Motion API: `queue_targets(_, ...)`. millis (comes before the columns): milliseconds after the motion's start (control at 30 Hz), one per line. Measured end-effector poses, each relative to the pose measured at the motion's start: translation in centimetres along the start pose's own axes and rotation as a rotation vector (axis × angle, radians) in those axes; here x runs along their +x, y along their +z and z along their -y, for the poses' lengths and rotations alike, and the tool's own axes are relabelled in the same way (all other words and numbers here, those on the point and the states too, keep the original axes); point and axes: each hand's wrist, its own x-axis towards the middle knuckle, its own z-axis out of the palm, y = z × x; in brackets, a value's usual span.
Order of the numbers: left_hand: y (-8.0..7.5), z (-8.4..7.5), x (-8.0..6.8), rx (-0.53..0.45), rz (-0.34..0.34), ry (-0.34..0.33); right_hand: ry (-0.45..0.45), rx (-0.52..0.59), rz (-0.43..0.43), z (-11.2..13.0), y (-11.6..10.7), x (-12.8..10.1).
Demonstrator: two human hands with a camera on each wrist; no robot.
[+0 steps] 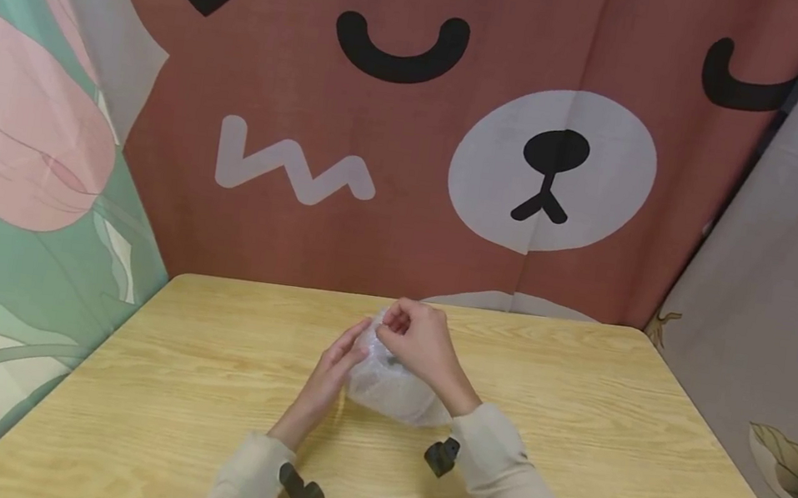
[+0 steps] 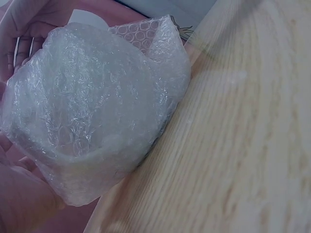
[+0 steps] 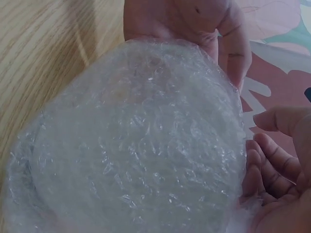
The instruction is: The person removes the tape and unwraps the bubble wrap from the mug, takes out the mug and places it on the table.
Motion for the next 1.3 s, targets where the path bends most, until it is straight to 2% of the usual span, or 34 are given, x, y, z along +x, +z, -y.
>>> queue_targets(500,-0.21,0.0,0.08,0.006,0.027,-0.006,-0.008,-0.12,0.071,0.06,0.32,0.15)
queue_targets(1000,-0.12,-0.09,0.04,-0.007,0.03,-0.007,-0.012,-0.124,0.08,-0.19,0.61,-0.01)
queue_targets(1300,-0.06,-0.08,-0.07,-0.009,0.029,-0.011,-0.06,-0.177,0.066,-0.22,0.72,-0.28)
